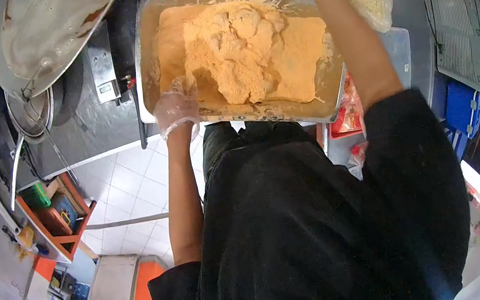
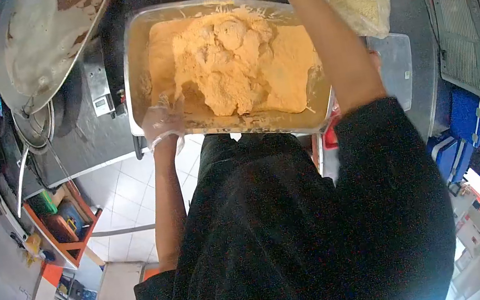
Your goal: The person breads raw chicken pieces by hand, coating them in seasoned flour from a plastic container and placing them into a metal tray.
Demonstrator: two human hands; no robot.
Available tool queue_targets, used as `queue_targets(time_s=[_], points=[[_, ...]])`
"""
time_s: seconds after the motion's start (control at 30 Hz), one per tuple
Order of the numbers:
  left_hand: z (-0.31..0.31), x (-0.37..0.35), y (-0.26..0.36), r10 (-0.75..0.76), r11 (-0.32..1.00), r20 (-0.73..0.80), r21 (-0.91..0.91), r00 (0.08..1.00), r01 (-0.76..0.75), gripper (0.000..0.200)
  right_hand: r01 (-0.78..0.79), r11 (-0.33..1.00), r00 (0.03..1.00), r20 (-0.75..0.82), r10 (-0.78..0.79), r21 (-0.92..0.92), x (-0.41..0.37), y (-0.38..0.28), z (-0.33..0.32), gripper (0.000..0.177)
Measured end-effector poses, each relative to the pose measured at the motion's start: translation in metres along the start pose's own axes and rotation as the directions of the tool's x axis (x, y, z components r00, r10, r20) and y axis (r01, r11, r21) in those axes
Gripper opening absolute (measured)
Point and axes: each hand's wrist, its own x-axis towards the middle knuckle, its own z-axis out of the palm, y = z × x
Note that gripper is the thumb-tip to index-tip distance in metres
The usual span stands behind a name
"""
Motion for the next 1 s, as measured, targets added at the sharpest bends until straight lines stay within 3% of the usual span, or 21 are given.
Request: queue_targets(time_s=[0.07, 0.1, 0.13, 0.17, 0.2, 0.23, 0.3, 0.33, 0.4, 0.47, 0.5, 0.53, 0.57, 0.63, 0.73, 0.83, 0.93, 1.0], points=[[0.014, 0.014, -0.011, -0.033, 0.999, 0.154, 0.043, 0.988, 0.026, 0.043, 0.047, 0.978, 0.997, 0.065, -0.035, -0.201, -0.077, -0.031, -0.047, 0.025], [0.019, 0.023, -0.015, -0.041, 0.997, 0.221, 0.069, 0.974, 0.027, 0.044, -0.097, 0.993, 0.977, 0.186, 0.107, -0.062, -0.104, -0.042, -0.068, 0.026], [0.041, 0.036, -0.03, 0.11, 0.985, 0.206, 0.11, 0.972, -0.135, 0.047, -0.276, 0.96, 0.919, 0.305, 0.25, 0.046, -0.131, -0.052, -0.09, 0.028], [0.074, 0.054, -0.053, 0.257, 0.944, 0.199, 0.157, 0.946, -0.29, 0.049, -0.454, 0.885, 0.83, 0.409, 0.379, 0.102, -0.158, -0.063, -0.111, 0.03], [0.074, 0.072, -0.046, 0.305, 0.938, 0.18, 0.112, 0.935, -0.327, 0.053, -0.613, 0.787, 0.682, 0.551, 0.481, 0.072, -0.183, -0.062, -0.117, 0.032], [0.074, 0.089, -0.038, 0.352, 0.928, 0.16, 0.069, 0.922, -0.366, 0.056, -0.635, 0.751, 0.529, 0.606, 0.594, -0.182, -0.24, -0.024, -0.082, 0.036], [0.033, 0.107, 0.034, 0.252, 0.952, 0.109, -0.205, 0.961, -0.227, 0.065, -0.722, 0.602, 0.322, 0.605, 0.728, -0.34, -0.275, -0.021, -0.068, 0.039], [0.035, 0.118, 0.054, 0.2, 0.969, 0.166, -0.178, 0.966, -0.17, 0.067, -0.819, 0.517, 0.283, 0.608, 0.742, -0.25, -0.268, -0.057, -0.078, 0.035], [0.048, 0.132, 0.077, 0.069, 0.992, 0.278, -0.117, 0.958, -0.037, 0.072, -0.875, 0.483, 0.44, 0.363, 0.821, -0.031, -0.323, -0.063, -0.004, 0.037], [0.041, 0.128, 0.085, 0.1, 0.99, 0.333, -0.131, 0.938, -0.059, 0.072, -0.882, 0.47, 0.432, 0.343, 0.834, -0.03, -0.345, -0.059, 0.02, 0.04], [0.036, 0.127, 0.089, 0.119, 0.988, 0.363, -0.136, 0.924, -0.074, 0.072, -0.872, 0.468, 0.362, 0.457, 0.812, -0.141, -0.345, -0.056, 0.014, 0.041], [0.057, 0.134, 0.07, 0.247, 0.962, 0.25, -0.177, 0.936, -0.206, 0.062, -0.818, 0.537, 0.384, 0.499, 0.777, -0.206, -0.338, -0.057, -0.001, 0.041], [0.042, 0.125, 0.072, 0.268, 0.957, 0.274, -0.189, 0.924, -0.221, 0.059, -0.753, 0.604, 0.405, 0.538, 0.739, -0.263, -0.333, -0.057, -0.016, 0.041], [0.007, 0.095, 0.072, 0.309, 0.945, 0.322, -0.213, 0.895, -0.25, 0.053, -0.507, 0.803, 0.631, 0.5, 0.593, -0.312, -0.308, -0.074, -0.079, 0.039], [0.018, 0.102, 0.037, 0.284, 0.957, 0.248, -0.14, 0.926, -0.256, 0.054, -0.239, 0.932, 0.9, 0.298, 0.319, -0.274, -0.356, -0.031, -0.06, 0.035], [-0.005, 0.088, 0.049, 0.256, 0.946, 0.174, -0.25, 0.951, -0.208, 0.052, -0.465, 0.862, 0.615, 0.627, 0.478, -0.2, -0.344, -0.026, -0.072, 0.033], [-0.046, 0.068, 0.067, 0.062, 0.972, 0.16, -0.235, 0.985, -0.023, 0.038, -0.381, 0.841, 0.432, 0.731, 0.529, -0.384, -0.317, -0.05, -0.09, 0.031], [-0.049, 0.067, 0.057, 0.208, 0.973, 0.103, -0.122, 0.973, -0.196, 0.039, -0.39, 0.829, 0.458, 0.697, 0.552, -0.4, -0.323, -0.052, -0.075, 0.031]])
